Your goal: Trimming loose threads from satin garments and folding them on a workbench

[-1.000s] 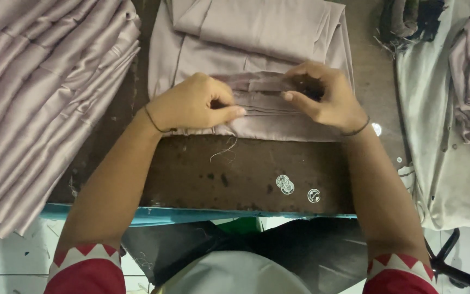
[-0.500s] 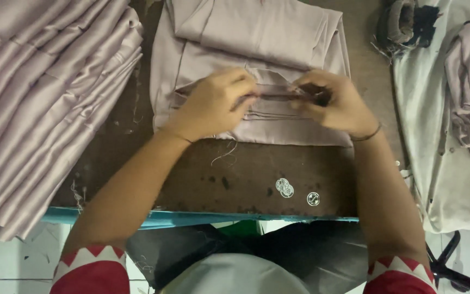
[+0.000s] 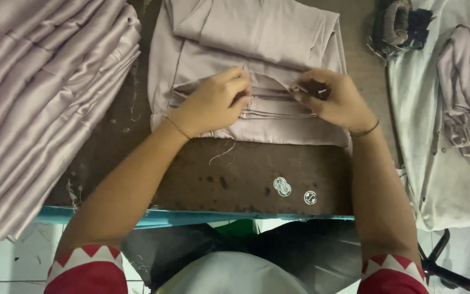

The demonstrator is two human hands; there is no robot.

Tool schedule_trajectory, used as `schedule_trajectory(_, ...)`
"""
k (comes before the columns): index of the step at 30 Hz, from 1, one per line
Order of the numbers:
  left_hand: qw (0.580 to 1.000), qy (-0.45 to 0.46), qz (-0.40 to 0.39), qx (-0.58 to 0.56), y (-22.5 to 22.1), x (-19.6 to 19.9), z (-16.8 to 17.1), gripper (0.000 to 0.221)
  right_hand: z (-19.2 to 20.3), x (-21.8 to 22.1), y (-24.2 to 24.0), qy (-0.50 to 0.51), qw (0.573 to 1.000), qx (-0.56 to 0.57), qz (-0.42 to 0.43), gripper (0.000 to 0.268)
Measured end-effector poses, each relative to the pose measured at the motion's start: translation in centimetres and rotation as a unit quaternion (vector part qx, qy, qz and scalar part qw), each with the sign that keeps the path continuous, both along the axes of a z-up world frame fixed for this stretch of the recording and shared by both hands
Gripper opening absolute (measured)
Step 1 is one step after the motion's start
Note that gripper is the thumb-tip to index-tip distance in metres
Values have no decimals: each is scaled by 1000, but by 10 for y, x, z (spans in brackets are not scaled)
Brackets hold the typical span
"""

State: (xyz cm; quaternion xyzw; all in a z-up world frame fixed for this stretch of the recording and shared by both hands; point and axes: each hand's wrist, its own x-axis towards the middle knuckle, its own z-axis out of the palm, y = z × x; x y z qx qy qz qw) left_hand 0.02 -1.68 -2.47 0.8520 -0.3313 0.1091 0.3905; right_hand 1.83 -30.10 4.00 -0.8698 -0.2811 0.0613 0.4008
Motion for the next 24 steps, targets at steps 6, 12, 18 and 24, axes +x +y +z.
schedule_trajectory(6,994,-15,8,111,59,-7,73,11,21,2,-25,50,995,-88,-18,22)
schedule_trajectory(12,964,166,40,205,89,-7,101,33,39,3,-37,120,986,-113,3,21)
schedule_trajectory(18,950,217,68,215,110,1,81,49,20,7,-28,83,985,-153,18,39)
schedule_trajectory(24,907,327,123,235,104,-7,114,35,17,5,-21,82,983,-163,-6,25)
